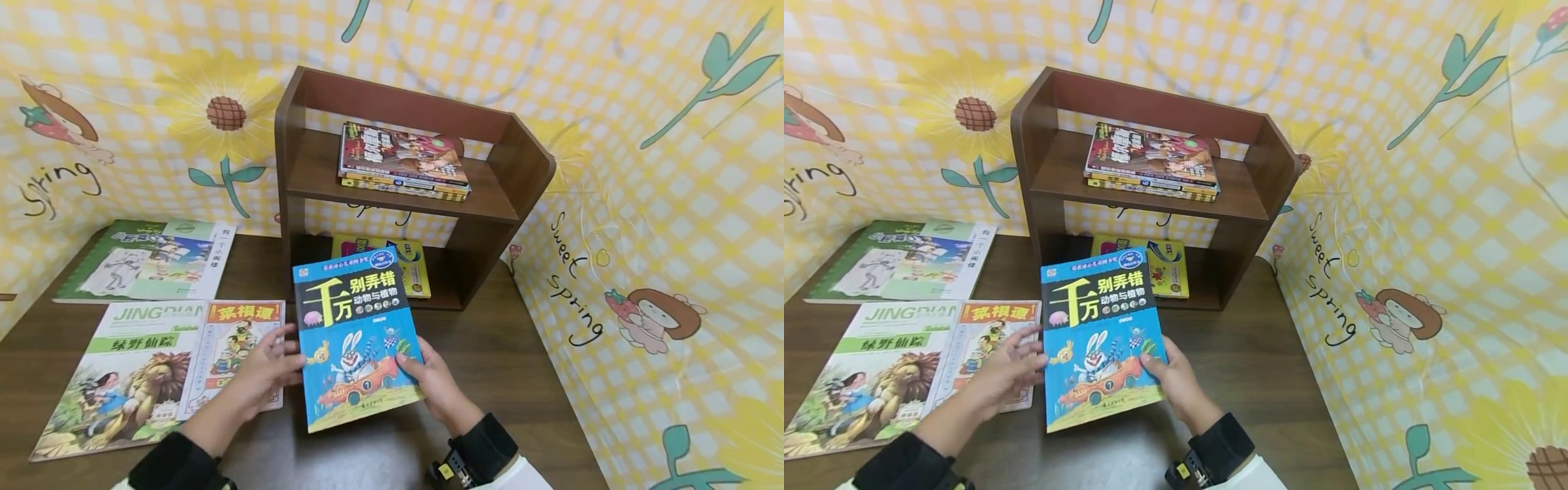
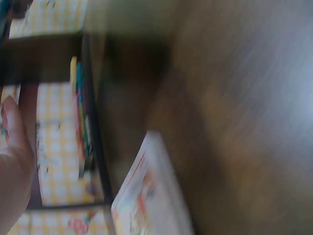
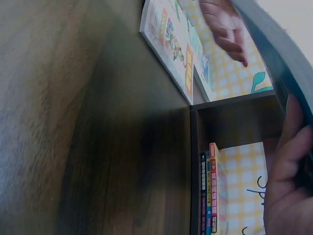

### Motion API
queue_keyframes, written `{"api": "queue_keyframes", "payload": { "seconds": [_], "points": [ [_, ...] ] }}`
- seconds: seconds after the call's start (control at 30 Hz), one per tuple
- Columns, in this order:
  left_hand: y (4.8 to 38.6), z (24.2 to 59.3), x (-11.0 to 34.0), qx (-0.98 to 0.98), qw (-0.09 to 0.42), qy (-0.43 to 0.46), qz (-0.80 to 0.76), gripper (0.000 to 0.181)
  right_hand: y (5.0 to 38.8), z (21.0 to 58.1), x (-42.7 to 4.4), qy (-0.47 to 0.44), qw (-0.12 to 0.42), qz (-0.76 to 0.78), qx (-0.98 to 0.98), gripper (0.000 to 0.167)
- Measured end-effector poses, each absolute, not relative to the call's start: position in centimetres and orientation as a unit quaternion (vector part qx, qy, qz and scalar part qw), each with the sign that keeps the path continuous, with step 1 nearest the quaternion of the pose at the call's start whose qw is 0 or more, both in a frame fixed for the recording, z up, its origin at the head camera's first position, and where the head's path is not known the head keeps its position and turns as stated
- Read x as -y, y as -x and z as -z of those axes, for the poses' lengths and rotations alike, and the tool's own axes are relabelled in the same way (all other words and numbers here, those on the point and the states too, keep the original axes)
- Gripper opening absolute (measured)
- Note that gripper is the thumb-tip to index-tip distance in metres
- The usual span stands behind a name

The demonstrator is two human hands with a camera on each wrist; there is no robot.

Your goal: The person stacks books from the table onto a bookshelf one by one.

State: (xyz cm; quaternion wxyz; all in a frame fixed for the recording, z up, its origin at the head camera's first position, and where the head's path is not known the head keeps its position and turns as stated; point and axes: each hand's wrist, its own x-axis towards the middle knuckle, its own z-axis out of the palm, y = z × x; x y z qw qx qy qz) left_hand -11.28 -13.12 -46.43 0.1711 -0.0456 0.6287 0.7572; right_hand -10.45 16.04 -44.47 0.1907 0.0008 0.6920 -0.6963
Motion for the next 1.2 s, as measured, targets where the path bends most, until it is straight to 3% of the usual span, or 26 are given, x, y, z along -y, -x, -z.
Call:
{"api": "queue_keyframes", "payload": {
  "seconds": [0.23, 0.43, 0.67, 0.87, 1.2],
  "points": [
    [15.0, 44.1, 16.8, -0.630, 0.144, 0.004, -0.763, 0.073, 10.3, 44.4, -16.6, 0.039, 0.266, 0.683, -0.679, 0.051],
    [16.9, 43.2, 18.5, -0.653, 0.206, -0.086, -0.724, 0.053, 10.7, 44.3, -16.5, 0.075, 0.308, 0.669, -0.672, 0.047],
    [18.4, 43.0, 19.1, -0.650, 0.274, -0.123, -0.698, 0.041, 12.3, 43.9, -16.7, 0.098, 0.326, 0.639, -0.690, 0.046],
    [19.0, 42.7, 19.1, -0.645, 0.305, -0.142, -0.686, 0.054, 14.0, 43.7, -17.1, 0.086, 0.334, 0.618, -0.706, 0.047],
    [18.9, 42.6, 18.3, -0.677, 0.235, -0.122, -0.687, 0.064, 16.3, 43.8, -17.9, 0.052, 0.280, 0.613, -0.736, 0.049]
  ]
}}
